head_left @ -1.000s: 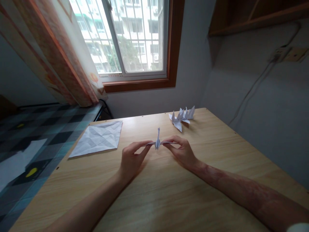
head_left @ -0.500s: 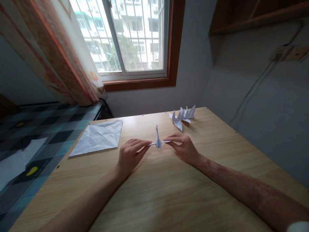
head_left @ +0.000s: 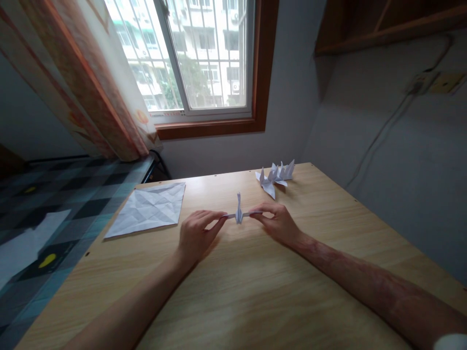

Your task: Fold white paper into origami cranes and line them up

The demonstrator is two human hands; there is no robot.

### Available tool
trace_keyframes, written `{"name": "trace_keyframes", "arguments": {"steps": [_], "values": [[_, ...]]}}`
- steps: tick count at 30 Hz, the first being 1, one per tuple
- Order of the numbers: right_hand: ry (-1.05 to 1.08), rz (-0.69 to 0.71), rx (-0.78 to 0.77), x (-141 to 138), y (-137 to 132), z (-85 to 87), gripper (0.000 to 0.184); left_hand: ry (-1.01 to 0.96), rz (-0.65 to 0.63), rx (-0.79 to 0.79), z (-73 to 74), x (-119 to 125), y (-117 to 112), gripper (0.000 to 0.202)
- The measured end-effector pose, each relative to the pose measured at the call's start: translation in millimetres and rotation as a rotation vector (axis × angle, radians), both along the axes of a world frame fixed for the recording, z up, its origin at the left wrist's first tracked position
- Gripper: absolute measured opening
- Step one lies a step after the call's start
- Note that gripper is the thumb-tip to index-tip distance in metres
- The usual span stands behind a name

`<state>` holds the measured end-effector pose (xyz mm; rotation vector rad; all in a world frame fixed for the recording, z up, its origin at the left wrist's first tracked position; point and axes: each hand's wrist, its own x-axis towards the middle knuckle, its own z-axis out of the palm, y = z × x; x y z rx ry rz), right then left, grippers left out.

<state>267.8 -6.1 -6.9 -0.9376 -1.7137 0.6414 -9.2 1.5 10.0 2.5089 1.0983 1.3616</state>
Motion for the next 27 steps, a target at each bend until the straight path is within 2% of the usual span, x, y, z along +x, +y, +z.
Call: {"name": "trace_keyframes", "arguments": {"steps": [3, 5, 9, 15, 21, 27], "values": [[-0.041, 0.007, 0.012, -1, -1, -0.1, 0.010, 0.045, -0.015, 0.014, -0.8, 3, -2, 0.008], [-0.095, 0.010, 0.085, -2, -4, 1.4, 0.010, 0.064, -0.015, 0.032, -0.7, 4, -5, 0.006], [-0.254, 0.004, 0.238, -3, -12, 8.1, 0.027, 0.073, 0.001, 0.058, 1.0, 7, -9, 0.003], [-0.372, -0.009, 0.299, -8, -19, 6.1, 0.042, 0.087, -0.042, 0.053, 1.7, 9, -12, 0.003], [-0.368, -0.013, 0.315, -11, -17, -0.2, 0.023, 0.093, -0.089, 0.006, 3.9, 14, -18, 0.008], [-0.403, 0.060, 0.337, -10, -17, 1.7, 0.022, 0.131, -0.191, -0.004, 7.7, 15, -19, 0.036]]}}
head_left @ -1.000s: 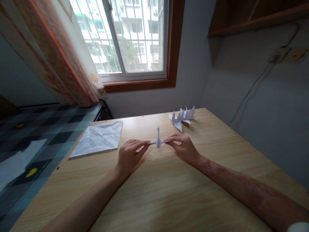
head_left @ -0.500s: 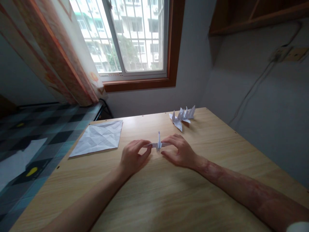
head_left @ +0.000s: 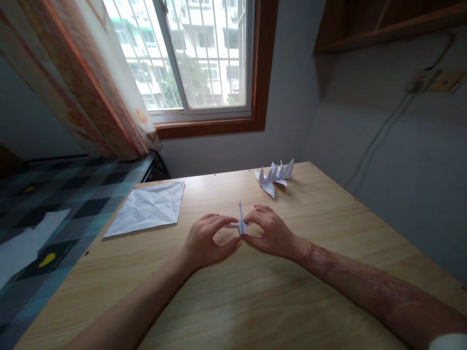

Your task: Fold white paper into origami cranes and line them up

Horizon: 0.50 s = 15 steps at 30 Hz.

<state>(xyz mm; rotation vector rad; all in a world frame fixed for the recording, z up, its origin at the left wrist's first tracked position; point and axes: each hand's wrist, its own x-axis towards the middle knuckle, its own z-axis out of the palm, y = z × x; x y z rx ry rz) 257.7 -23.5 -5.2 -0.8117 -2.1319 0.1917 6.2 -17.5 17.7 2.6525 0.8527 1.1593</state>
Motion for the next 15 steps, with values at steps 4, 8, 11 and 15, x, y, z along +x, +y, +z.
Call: {"name": "trace_keyframes", "arguments": {"steps": [4, 8, 11, 15], "values": [[-0.056, 0.018, 0.027, 0.0, -0.4, -1.6, 0.025, 0.058, -0.025, 0.023, -2.1, 0.6, 2.1, 0.037], [-0.081, 0.019, 0.048, -0.4, -0.1, -3.1, 0.026, 0.083, -0.003, 0.066, -3.3, 2.4, 2.3, 0.031], [-0.089, 0.022, 0.054, -1.1, 0.1, -2.9, 0.025, 0.096, 0.017, 0.084, -1.8, 4.5, 0.9, 0.027], [-0.093, 0.011, 0.057, -2.4, -0.8, -2.1, 0.024, 0.097, 0.034, 0.105, -0.9, 6.1, 0.1, 0.026]]}}
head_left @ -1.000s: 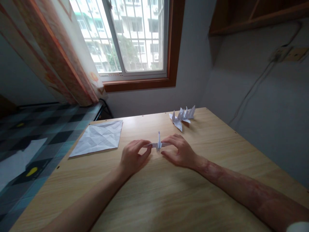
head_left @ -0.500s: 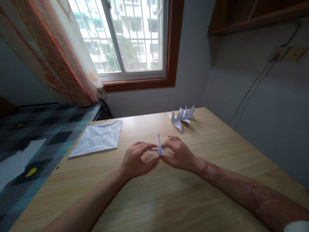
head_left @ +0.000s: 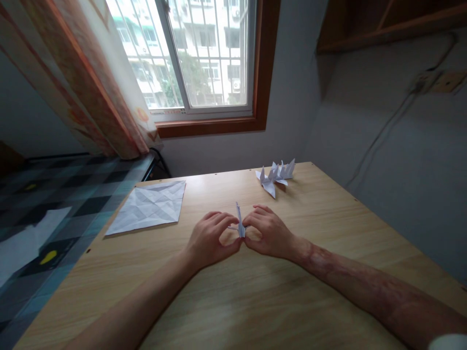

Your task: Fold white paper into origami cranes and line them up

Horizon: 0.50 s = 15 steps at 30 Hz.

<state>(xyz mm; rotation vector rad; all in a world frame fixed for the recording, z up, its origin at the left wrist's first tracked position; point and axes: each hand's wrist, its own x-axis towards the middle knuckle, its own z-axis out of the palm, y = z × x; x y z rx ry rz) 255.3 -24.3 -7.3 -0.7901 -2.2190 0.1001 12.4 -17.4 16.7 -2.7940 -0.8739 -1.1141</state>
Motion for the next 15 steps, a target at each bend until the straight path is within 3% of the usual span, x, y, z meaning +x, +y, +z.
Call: {"name": "trace_keyframes", "arguments": {"steps": [8, 15], "values": [[-0.007, 0.009, 0.015, 1.2, -0.2, 1.5, 0.023, 0.010, -0.005, 0.006, -0.7, -1.7, 1.6, 0.034], [-0.011, 0.016, 0.001, 1.1, -1.0, 2.8, 0.024, 0.014, -0.009, 0.015, -1.1, -2.1, 2.4, 0.029]]}}
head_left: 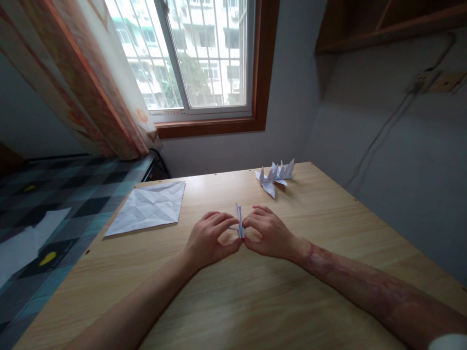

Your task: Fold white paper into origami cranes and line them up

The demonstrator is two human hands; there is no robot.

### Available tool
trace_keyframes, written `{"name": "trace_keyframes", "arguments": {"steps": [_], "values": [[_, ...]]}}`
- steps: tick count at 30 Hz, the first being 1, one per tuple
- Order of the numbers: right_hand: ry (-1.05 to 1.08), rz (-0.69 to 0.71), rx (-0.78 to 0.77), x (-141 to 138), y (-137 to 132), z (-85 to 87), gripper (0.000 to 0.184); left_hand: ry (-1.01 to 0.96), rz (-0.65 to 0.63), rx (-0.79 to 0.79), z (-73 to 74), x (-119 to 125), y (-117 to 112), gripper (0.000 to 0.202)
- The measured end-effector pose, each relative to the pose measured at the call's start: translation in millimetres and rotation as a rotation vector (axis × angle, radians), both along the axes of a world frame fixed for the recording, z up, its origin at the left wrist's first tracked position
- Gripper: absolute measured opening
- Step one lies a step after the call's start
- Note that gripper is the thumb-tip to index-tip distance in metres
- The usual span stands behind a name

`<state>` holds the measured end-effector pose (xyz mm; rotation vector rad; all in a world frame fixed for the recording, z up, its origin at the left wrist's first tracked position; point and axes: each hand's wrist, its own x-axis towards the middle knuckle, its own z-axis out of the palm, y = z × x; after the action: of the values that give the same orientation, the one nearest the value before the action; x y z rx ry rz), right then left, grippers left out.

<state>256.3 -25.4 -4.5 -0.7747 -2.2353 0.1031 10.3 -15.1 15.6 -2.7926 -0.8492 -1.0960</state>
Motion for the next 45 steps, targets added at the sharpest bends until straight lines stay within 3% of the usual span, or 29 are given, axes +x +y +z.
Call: {"name": "trace_keyframes", "arguments": {"steps": [4, 10, 15, 21, 31, 39, 45], "values": [[0.012, -0.037, 0.000, 0, 0, -0.1, 0.024, -0.032, 0.020, -0.038, 1.6, 0, -1, 0.030], [-0.030, -0.029, 0.048, 0, -1, 2.5, 0.018, -0.089, 0.069, -0.258, 5.6, -2, -2, 0.051], [-0.091, -0.010, 0.081, -1, -3, 2.8, 0.012, -0.152, 0.035, -0.381, 2.0, -1, -3, 0.044], [-0.055, -0.029, 0.007, -3, -2, 2.9, 0.021, -0.209, -0.045, -0.582, -3.9, -3, 2, 0.042], [-0.020, -0.052, -0.074, -1, 1, 0.8, 0.026, -0.211, 0.105, -0.357, -8.5, -1, 3, 0.029], [0.016, -0.062, -0.123, 5, 5, 0.9, 0.031, -0.204, 0.093, -0.381, -9.6, -3, 9, 0.029], [0.154, -0.128, -0.196, 8, 9, -3.1, 0.021, -0.143, 0.113, -0.307, -11.1, -6, 14, 0.034]]}}
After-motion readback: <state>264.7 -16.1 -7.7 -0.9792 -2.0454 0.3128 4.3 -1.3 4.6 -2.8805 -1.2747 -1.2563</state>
